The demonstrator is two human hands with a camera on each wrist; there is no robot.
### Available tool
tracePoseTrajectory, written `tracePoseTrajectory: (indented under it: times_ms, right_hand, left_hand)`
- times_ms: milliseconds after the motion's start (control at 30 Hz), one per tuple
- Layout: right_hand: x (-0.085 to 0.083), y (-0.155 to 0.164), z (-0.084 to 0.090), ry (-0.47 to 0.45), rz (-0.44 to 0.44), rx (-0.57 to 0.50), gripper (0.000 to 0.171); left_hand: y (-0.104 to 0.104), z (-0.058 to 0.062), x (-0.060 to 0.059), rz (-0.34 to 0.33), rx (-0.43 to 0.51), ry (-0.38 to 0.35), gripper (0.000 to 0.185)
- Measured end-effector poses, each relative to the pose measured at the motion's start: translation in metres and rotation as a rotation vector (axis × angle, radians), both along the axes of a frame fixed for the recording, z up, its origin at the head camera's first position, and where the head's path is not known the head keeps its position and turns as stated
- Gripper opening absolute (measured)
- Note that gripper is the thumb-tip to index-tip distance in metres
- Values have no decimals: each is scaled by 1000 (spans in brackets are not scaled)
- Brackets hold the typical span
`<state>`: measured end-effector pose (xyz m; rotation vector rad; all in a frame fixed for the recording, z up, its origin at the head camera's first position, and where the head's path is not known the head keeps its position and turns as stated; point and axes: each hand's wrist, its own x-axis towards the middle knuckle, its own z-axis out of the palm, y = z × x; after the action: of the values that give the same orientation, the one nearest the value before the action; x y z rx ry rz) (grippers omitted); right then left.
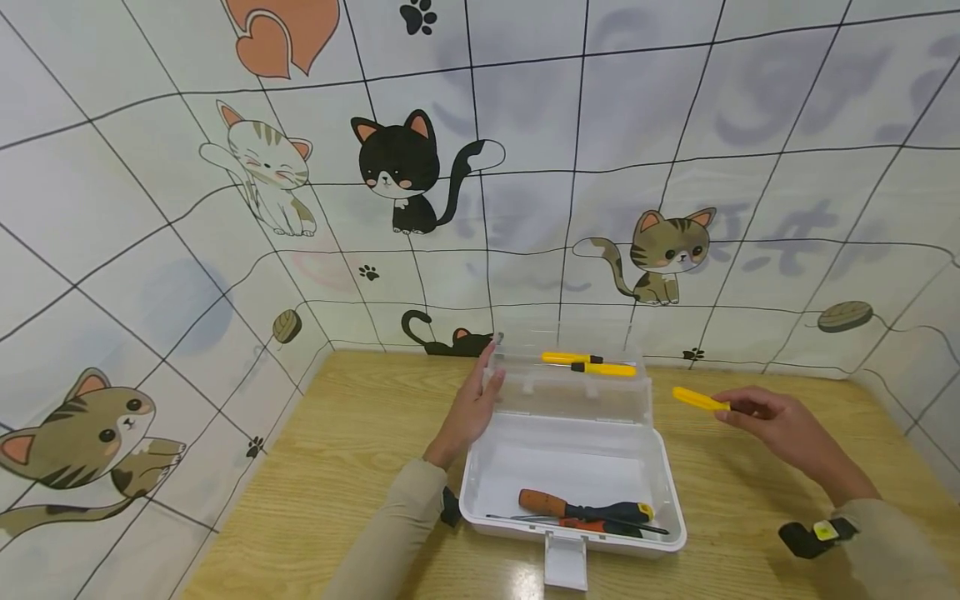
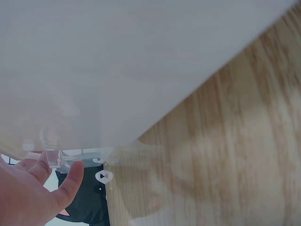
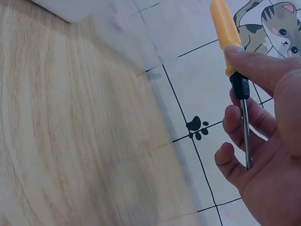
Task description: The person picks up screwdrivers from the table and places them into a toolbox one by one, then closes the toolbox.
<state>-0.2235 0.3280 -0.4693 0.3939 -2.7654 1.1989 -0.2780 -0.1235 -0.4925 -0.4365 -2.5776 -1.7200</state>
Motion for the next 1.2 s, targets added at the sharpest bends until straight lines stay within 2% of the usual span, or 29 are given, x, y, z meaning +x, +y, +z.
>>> tracePoseTrajectory:
  times_ms: [333,700,1200]
  right_hand:
    - [-3,-4,12,39,-8,13,26]
    - [-7,-12,24,69,0,18,25]
    - [-10,-30,44,98,18,46,25]
  left_hand:
    - [0,-1,0,5,-5,-4,57]
    - [0,-1,-2,4,-5,12,65]
    - [-1,-2,-2,-2,-6,18,64]
